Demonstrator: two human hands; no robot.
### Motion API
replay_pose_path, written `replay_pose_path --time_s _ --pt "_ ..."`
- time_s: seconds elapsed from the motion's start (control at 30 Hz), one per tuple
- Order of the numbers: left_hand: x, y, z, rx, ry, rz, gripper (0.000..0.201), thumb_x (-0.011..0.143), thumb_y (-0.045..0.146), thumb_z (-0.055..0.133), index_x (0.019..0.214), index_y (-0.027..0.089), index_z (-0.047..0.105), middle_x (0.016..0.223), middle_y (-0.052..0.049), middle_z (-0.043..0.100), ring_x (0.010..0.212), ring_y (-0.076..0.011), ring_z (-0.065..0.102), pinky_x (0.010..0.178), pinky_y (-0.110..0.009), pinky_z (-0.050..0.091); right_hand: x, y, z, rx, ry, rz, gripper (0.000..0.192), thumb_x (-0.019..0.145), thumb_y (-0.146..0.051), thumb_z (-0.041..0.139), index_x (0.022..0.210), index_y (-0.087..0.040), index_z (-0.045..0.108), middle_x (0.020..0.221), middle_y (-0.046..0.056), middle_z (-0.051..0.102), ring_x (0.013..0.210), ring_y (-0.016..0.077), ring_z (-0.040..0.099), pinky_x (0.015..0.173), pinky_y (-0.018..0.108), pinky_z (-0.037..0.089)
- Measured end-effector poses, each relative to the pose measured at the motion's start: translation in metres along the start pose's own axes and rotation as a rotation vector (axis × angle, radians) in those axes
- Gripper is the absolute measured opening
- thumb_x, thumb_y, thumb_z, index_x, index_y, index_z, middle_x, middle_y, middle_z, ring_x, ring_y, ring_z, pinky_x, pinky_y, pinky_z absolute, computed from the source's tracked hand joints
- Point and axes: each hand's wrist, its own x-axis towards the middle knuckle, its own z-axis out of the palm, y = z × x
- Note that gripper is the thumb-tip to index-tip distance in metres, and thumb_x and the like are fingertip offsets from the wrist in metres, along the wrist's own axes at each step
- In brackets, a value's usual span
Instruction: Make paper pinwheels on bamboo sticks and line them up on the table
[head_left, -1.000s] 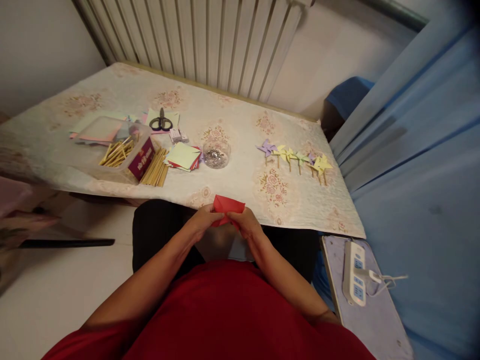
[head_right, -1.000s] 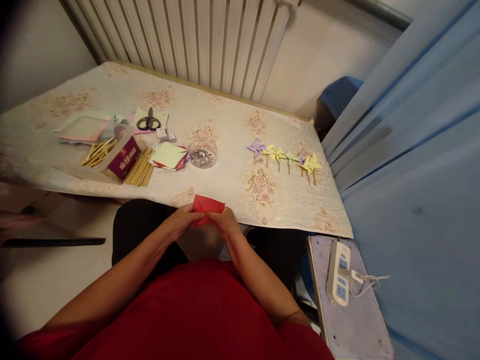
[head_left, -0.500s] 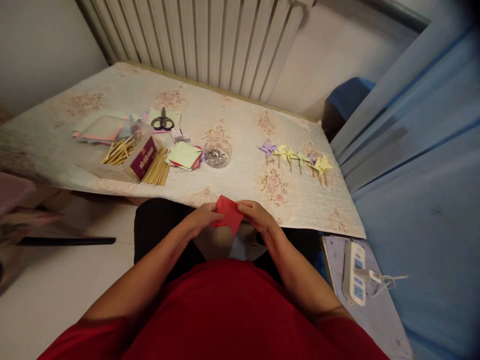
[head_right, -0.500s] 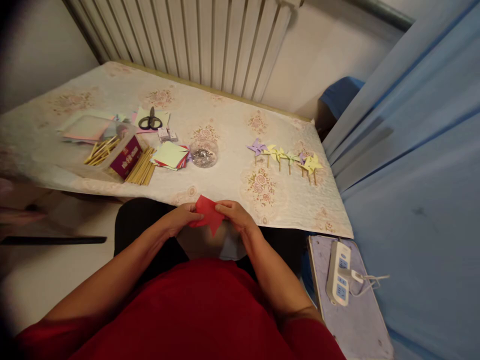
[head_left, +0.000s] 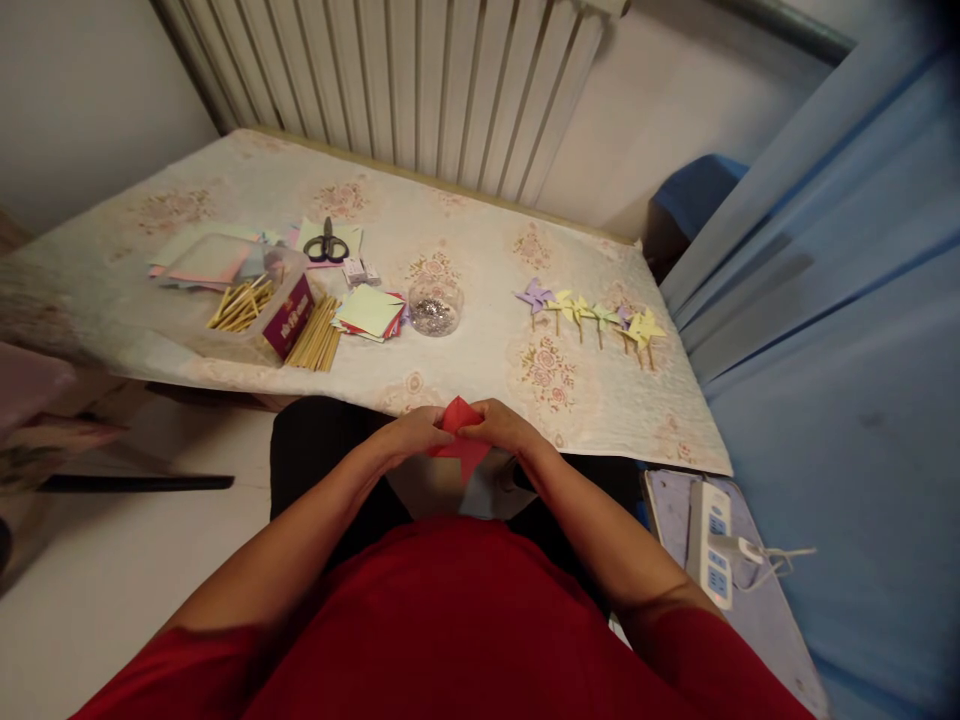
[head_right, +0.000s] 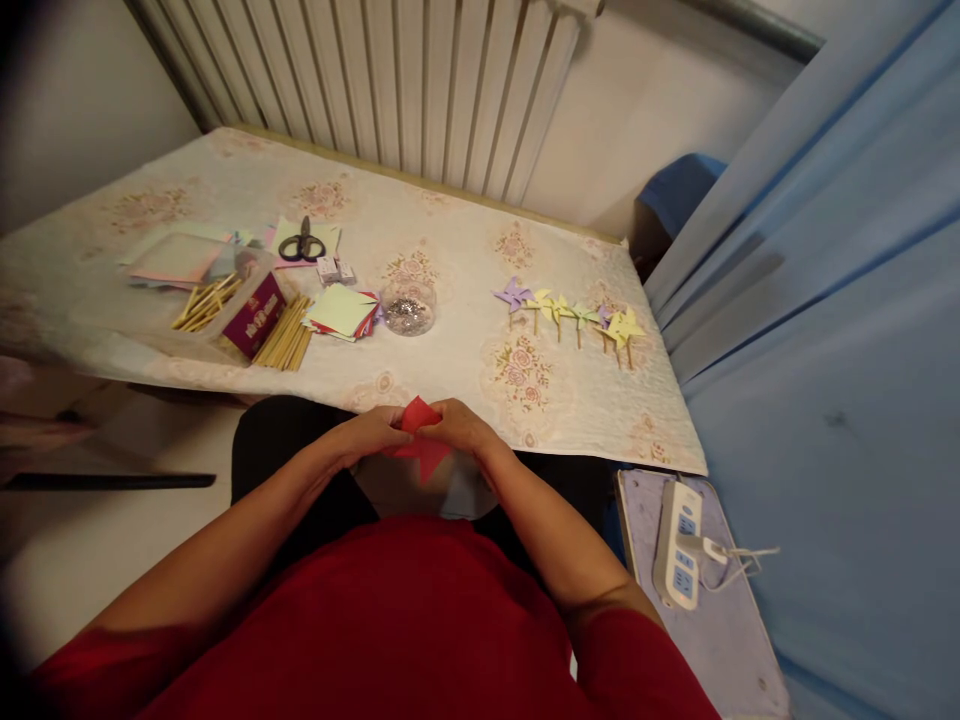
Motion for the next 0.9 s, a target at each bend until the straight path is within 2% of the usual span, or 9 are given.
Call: replay_pose_path --time_s 0.13,0.23,0.37,0.5,0.67,0.9 --pt "0.001 0.0 0.001 -0.062 0.039 0.019 0.011 0.06 0.019 0.066 0.071 0.018 0.066 0.058 0.001 0.061 0.049 -0.0121 0.046 0.049 -0.024 0.027 0.002 0.003 0.003 0.01 0.019 -0.05 0.013 0.07 -0.025 0.063 0.073 -0.016 0.071 0.057 -0.003 0.06 0.049 0.0083 0.045 0.047 0.021 0.03" --pt "0.002 -0.004 -0.001 -0.213 0.078 0.004 0.013 0.061 0.023 0.072 0.07 0.018 0.065 0.061 0.0 0.063 0.052 -0.0126 0.052 0.051 -0.023 0.035 0.005 0.01 0.005 0.086 0.065 -0.063 0.013 0.068 -0.025 0.065 0.073 -0.016 0.071 0.058 -0.003 0.062 0.05 0.0095 0.048 0.048 0.021 0.032" --pt "0.0 -0.013 -0.003 -0.521 0.126 -0.043 0.033 0.067 0.042 0.076 0.083 0.016 0.065 0.079 -0.005 0.07 0.068 -0.0168 0.065 0.067 -0.029 0.049 0.01 0.016 0.01 0.242 0.145 -0.073 0.013 0.067 -0.027 0.066 0.07 -0.016 0.069 0.058 -0.002 0.063 0.051 0.0101 0.05 0.048 0.021 0.034" --pt "-0.003 -0.023 0.004 -0.735 0.175 -0.009 0.043 0.065 0.051 0.079 0.085 0.016 0.062 0.077 -0.003 0.068 0.069 -0.0149 0.064 0.07 -0.029 0.05 0.014 0.015 0.017 0.349 0.249 -0.03 0.013 0.063 -0.028 0.065 0.068 -0.016 0.065 0.058 -0.002 0.062 0.049 0.0101 0.05 0.048 0.021 0.036" --pt "0.0 -0.027 0.02 -0.656 0.245 0.08 0.039 0.061 0.038 0.083 0.084 0.013 0.063 0.072 -0.002 0.067 0.061 -0.0113 0.06 0.056 -0.021 0.042 0.02 0.016 0.026 0.389 0.382 -0.012 0.017 0.062 -0.029 0.065 0.072 -0.016 0.065 0.061 -0.002 0.062 0.052 0.012 0.053 0.05 0.023 0.039" --pt "0.007 -0.022 0.034 -0.648 0.42 0.188 0.037 0.063 0.027 0.076 0.097 0.015 0.066 0.074 -0.001 0.071 0.064 -0.0155 0.064 0.064 -0.027 0.049 0.028 0.026 0.031 0.44 0.397 0.006 0.017 0.062 -0.03 0.067 0.072 -0.017 0.064 0.062 -0.001 0.063 0.055 0.0135 0.056 0.053 0.025 0.042"
